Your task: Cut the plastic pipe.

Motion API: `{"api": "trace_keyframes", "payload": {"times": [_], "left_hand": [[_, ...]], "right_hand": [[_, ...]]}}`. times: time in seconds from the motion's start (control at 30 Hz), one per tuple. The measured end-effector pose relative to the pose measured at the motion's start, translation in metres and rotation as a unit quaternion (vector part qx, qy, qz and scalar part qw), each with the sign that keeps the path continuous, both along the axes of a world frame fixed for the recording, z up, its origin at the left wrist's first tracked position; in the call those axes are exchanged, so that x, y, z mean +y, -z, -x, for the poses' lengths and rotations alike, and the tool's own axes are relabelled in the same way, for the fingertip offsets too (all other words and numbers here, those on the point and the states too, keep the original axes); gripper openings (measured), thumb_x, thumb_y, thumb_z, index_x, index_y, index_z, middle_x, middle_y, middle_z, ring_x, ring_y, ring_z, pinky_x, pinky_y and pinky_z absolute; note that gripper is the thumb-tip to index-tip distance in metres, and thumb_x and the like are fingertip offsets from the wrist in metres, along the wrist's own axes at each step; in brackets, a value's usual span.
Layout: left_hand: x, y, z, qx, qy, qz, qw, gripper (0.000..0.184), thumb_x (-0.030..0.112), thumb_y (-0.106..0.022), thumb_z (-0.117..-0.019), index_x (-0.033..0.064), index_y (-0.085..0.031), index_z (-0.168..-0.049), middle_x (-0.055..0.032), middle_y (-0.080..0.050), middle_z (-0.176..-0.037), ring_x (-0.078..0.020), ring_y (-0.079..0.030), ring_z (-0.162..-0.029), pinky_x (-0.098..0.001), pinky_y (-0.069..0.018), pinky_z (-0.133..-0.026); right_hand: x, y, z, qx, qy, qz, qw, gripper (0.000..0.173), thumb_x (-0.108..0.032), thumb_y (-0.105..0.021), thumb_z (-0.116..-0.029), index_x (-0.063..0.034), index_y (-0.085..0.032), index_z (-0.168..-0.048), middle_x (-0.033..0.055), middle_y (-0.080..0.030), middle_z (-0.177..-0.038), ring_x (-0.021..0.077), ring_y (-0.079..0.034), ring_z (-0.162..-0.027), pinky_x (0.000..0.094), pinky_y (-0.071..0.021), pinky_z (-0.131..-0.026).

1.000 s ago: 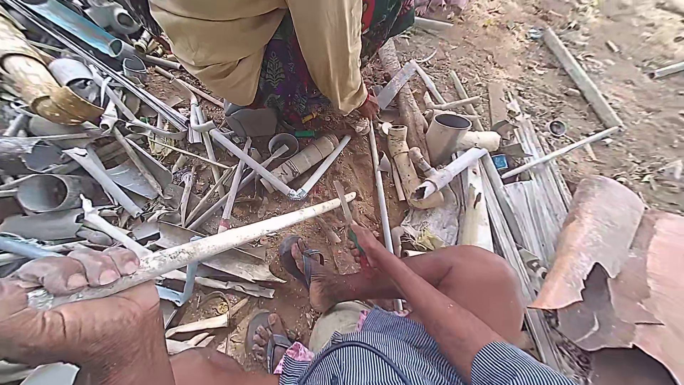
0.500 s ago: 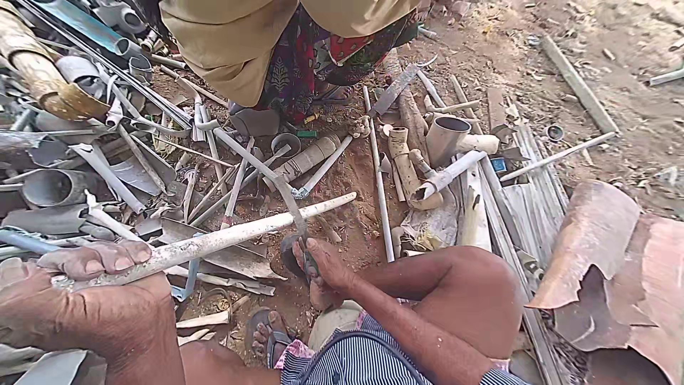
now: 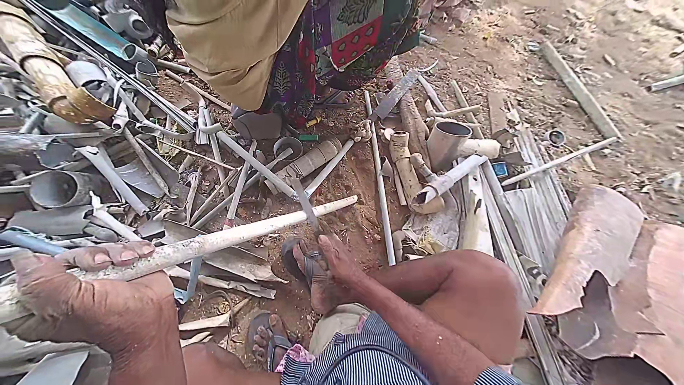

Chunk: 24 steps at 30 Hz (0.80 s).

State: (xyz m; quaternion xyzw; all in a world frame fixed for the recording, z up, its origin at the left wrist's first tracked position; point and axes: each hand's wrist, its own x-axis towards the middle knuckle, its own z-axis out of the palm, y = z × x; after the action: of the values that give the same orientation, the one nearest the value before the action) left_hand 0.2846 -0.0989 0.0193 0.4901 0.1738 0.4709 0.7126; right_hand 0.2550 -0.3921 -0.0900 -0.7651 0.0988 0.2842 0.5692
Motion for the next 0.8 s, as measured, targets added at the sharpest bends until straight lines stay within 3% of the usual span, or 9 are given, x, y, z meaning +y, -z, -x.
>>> {"api": "trace_keyframes", "payload": {"times": [0.07,0.13,0.23,0.3,0.37,0.5,0.57,0.7,0.8], "left_hand": [[-0.003,-0.002,0.002,-0.014,0.005,-0.007,1.0,0.037,0.013,-0.02,-0.1107,0.0107,-0.048,-0.086,0.0018,-0.046,-0.053,-0.0147,-0.051,-0.041,-0.0302,-0.0541,-0.046],[-0.006,-0.003,0.003,-0.031,0.025,-0.014,0.999,0.038,0.012,-0.017,-0.1079,0.0116,-0.047,-0.084,0.0023,-0.044,-0.054,-0.0153,-0.049,-0.042,-0.0314,-0.054,-0.047],[-0.002,0.004,0.005,-0.026,0.042,-0.015,0.999,0.039,0.014,-0.016,-0.1079,0.0129,-0.045,-0.082,0.003,-0.046,-0.054,-0.013,-0.051,-0.043,-0.0278,-0.0535,-0.047],[0.004,0.007,0.004,-0.018,0.051,-0.013,0.998,0.04,0.014,-0.016,-0.1072,0.0146,-0.044,-0.078,0.0035,-0.046,-0.054,-0.0126,-0.051,-0.043,-0.0271,-0.0525,-0.047],[0.008,0.009,0.004,-0.013,0.058,-0.017,0.998,0.041,0.014,-0.014,-0.1062,0.0153,-0.043,-0.077,0.0045,-0.045,-0.053,-0.0115,-0.05,-0.043,-0.026,-0.0517,-0.047],[-0.005,-0.001,0.006,-0.025,0.07,0.001,0.997,0.046,0.016,-0.009,-0.1068,0.0151,-0.043,-0.076,0.0036,-0.043,-0.053,-0.0131,-0.049,-0.043,-0.0276,-0.052,-0.047],[-0.009,-0.006,0.004,-0.04,0.073,-0.005,0.996,0.047,0.018,-0.008,-0.1068,0.0157,-0.042,-0.074,0.0038,-0.043,-0.052,-0.0134,-0.049,-0.043,-0.0281,-0.0524,-0.048],[0.002,0.005,0.004,-0.029,0.085,-0.004,0.996,0.048,0.017,-0.009,-0.1072,0.0155,-0.042,-0.073,0.0039,-0.045,-0.051,-0.0113,-0.05,-0.043,-0.0247,-0.0513,-0.048],[0.003,0.005,0.005,-0.025,0.073,-0.004,0.997,0.046,0.015,-0.011,-0.1074,0.0151,-0.043,-0.075,0.0041,-0.044,-0.051,-0.0117,-0.05,-0.042,-0.0258,-0.0524,-0.047]], "right_hand": [[-0.047,0.039,-0.017,0.147,0.13,0.038,0.98,0.051,-0.043,-0.023,-0.1133,-0.0018,-0.052,-0.104,0.0029,-0.047,-0.068,0.0117,-0.047,-0.048,0.0273,-0.0455,-0.047],[-0.072,0.052,-0.026,0.214,0.185,0.05,0.958,0.049,-0.046,-0.022,-0.113,-0.0059,-0.049,-0.109,0.0025,-0.045,-0.07,0.0128,-0.044,-0.047,0.0273,-0.0414,-0.044],[-0.012,-0.003,-0.008,0.082,0.014,0.002,0.997,0.048,-0.035,-0.025,-0.1133,0.0002,-0.054,-0.098,0.0016,-0.045,-0.07,0.01,-0.046,-0.054,0.0266,-0.0445,-0.054],[0.024,-0.025,0.003,-0.02,-0.101,-0.03,0.994,0.047,-0.038,-0.026,-0.1089,-0.0032,-0.056,-0.096,-0.0017,-0.045,-0.069,0.0073,-0.046,-0.055,0.0262,-0.0447,-0.055],[0.013,-0.017,0.001,-0.001,-0.069,-0.03,0.997,0.049,-0.036,-0.026,-0.1092,0.0008,-0.057,-0.103,-0.0003,-0.047,-0.071,0.0084,-0.047,-0.057,0.0271,-0.0456,-0.057],[-0.077,0.052,-0.023,0.199,0.184,0.044,0.962,0.047,-0.045,-0.023,-0.1132,-0.0054,-0.047,-0.105,0.002,-0.042,-0.066,0.0128,-0.043,-0.045,0.0278,-0.0433,-0.043],[-0.06,0.04,-0.024,0.17,0.156,0.037,0.972,0.048,-0.044,-0.023,-0.1134,-0.0042,-0.048,-0.102,0.0017,-0.042,-0.065,0.012,-0.044,-0.045,0.0275,-0.0438,-0.044],[0.013,-0.023,-0.003,0.006,-0.072,0.033,0.997,0.049,-0.036,-0.027,-0.1095,-0.0006,-0.06,-0.104,0.0032,-0.051,-0.076,0.0125,-0.052,-0.064,0.0337,-0.0479,-0.064],[-0.029,0.012,-0.014,0.09,0.049,0.044,0.994,0.047,-0.037,-0.024,-0.1134,-0.0001,-0.052,-0.104,0.0028,-0.046,-0.07,0.0113,-0.048,-0.051,0.0275,-0.0468,-0.051]]}}
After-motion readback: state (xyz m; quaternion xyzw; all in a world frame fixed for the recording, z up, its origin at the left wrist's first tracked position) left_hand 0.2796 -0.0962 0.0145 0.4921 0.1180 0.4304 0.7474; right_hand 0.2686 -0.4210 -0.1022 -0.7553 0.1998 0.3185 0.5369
